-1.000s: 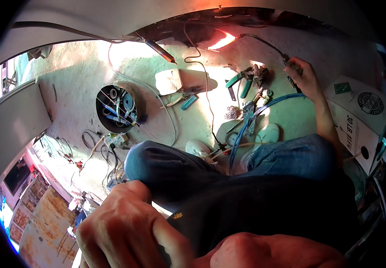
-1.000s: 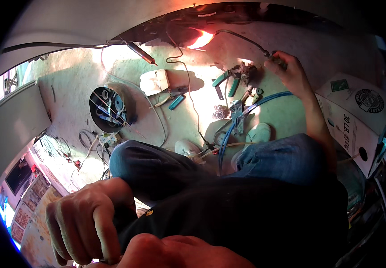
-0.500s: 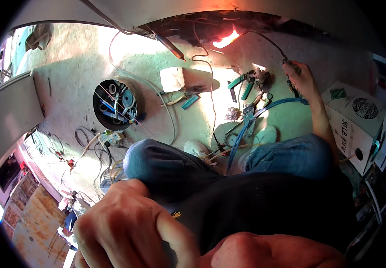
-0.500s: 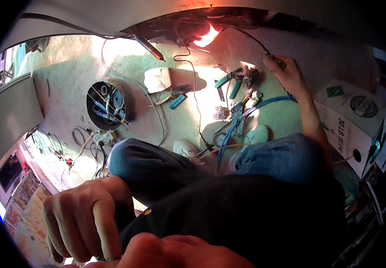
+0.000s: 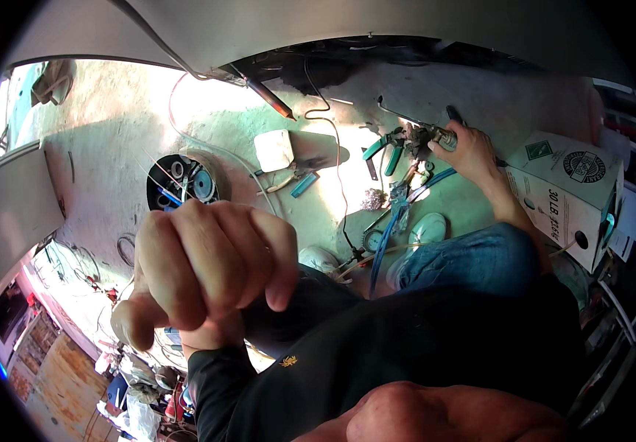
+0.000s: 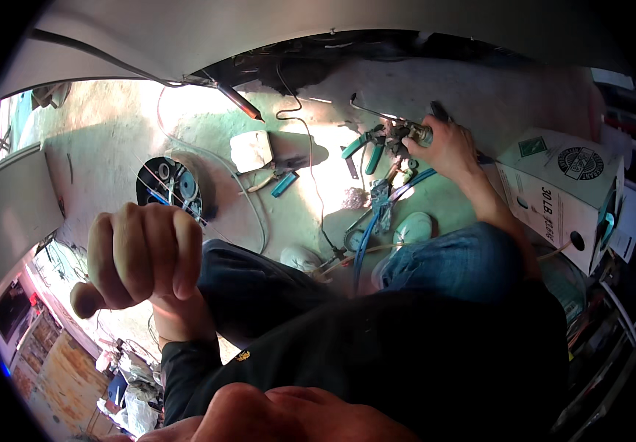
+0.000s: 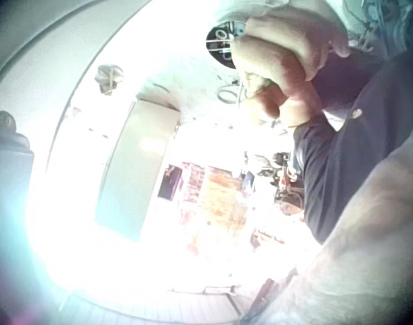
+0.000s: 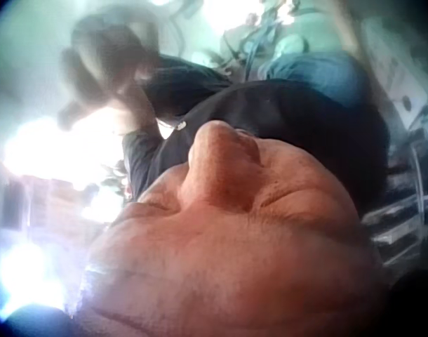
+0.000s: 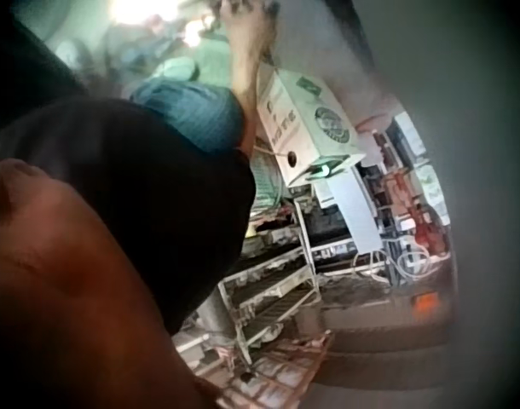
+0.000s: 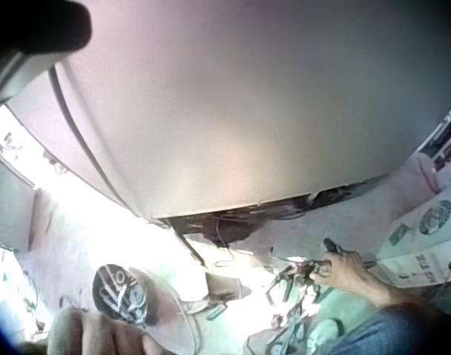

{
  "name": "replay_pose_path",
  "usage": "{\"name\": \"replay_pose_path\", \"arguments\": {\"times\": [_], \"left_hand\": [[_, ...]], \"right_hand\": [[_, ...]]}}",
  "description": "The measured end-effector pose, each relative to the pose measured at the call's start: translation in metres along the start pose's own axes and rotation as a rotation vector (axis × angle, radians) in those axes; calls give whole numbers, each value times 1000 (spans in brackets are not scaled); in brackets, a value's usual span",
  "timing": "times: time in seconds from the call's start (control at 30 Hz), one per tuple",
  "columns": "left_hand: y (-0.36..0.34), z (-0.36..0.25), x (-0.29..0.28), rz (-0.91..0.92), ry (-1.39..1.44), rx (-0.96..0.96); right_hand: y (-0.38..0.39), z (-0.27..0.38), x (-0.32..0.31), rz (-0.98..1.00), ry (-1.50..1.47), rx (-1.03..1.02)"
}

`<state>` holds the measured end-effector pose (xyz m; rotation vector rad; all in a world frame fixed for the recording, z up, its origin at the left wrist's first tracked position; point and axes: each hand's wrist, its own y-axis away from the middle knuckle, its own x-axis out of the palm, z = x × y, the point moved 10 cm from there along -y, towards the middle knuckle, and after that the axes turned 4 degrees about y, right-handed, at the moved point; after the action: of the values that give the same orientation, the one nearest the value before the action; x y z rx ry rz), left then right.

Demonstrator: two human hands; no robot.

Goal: The person sits on the floor and uses a welding torch to heat and join a metal seam on a large curved appliance. They feed a thin metal rod into the flame to add filler material, moving the torch along the joint to create a continuous weld.

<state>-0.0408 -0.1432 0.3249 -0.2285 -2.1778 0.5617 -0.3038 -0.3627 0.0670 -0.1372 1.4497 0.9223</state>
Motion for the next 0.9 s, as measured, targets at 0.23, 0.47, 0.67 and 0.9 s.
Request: {"name": "replay_pose_path", "arguments": {"times": [0.23,0.47,0.67,0.9], "left_hand": [[8,4,-50,-358,-117,-30],[6,23,-63,-339,-280,-94],[-3,39,-62,-313,-389,-161],[-17,56,-6,-49,-130,-108]], "right_hand": [[28,-35,37,-168,-13,65],[38,-63,105,-6,-151,57],[55,-136,125,-431,-554,292],[39,-289,171,-569,-1086,741]]}}
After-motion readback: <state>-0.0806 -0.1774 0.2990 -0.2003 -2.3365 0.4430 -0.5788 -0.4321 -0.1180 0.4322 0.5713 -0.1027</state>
